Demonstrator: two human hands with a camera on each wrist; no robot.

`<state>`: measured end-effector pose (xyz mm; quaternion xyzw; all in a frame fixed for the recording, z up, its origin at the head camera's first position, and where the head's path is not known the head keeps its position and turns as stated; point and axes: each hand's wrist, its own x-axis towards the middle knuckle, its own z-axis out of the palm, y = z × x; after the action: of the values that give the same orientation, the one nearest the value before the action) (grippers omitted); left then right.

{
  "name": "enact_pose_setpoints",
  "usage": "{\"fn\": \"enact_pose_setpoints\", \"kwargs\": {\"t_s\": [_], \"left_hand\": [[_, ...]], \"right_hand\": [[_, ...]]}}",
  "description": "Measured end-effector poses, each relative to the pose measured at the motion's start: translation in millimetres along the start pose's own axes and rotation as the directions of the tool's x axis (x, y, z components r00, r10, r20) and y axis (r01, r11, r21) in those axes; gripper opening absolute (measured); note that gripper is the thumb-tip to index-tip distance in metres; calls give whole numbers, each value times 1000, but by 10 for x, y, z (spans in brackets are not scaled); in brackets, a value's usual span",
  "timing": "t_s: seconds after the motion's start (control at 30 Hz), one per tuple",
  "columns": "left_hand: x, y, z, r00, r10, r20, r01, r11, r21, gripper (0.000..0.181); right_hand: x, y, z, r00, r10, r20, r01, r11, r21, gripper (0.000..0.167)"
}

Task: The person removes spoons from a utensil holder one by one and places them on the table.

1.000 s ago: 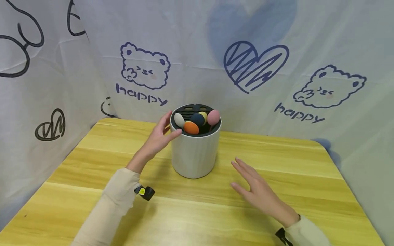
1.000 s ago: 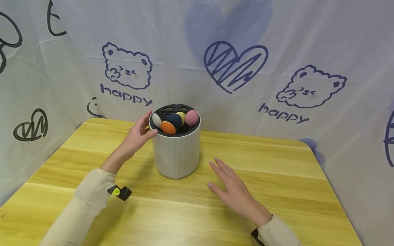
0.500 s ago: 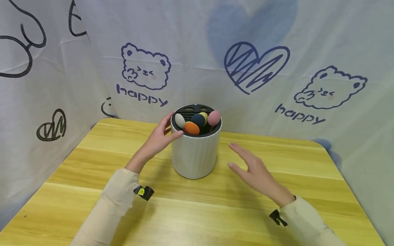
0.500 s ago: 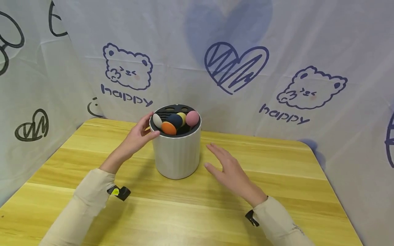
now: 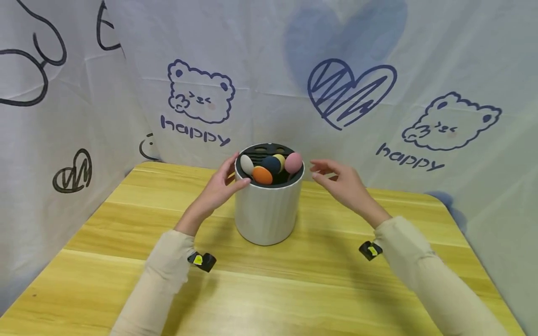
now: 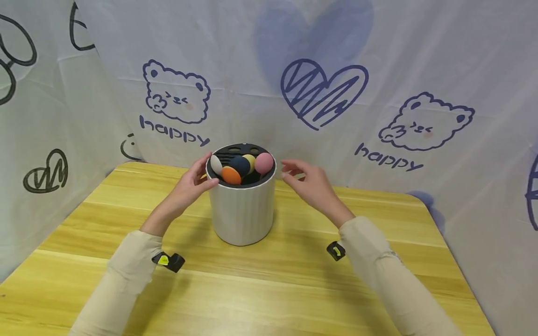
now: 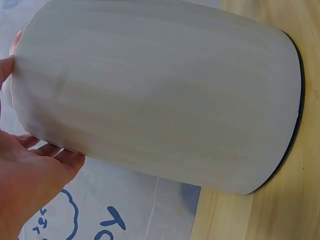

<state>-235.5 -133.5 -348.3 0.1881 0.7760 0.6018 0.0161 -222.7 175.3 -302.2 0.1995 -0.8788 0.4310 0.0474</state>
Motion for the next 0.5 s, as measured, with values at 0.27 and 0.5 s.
{"fn": "enact_pose_setpoints", "kwargs": {"t_s": [0.27, 0.5], "left_hand": [[19, -9, 12, 1000, 3, 5, -3, 1000, -13, 75], [10, -55, 32, 999, 43, -4, -43, 995, -86, 74]], "right_hand": [[230, -57, -40, 999, 27, 42, -29, 999, 44, 41], [340, -82, -19, 998, 14, 60, -22, 991, 132, 39]]}}
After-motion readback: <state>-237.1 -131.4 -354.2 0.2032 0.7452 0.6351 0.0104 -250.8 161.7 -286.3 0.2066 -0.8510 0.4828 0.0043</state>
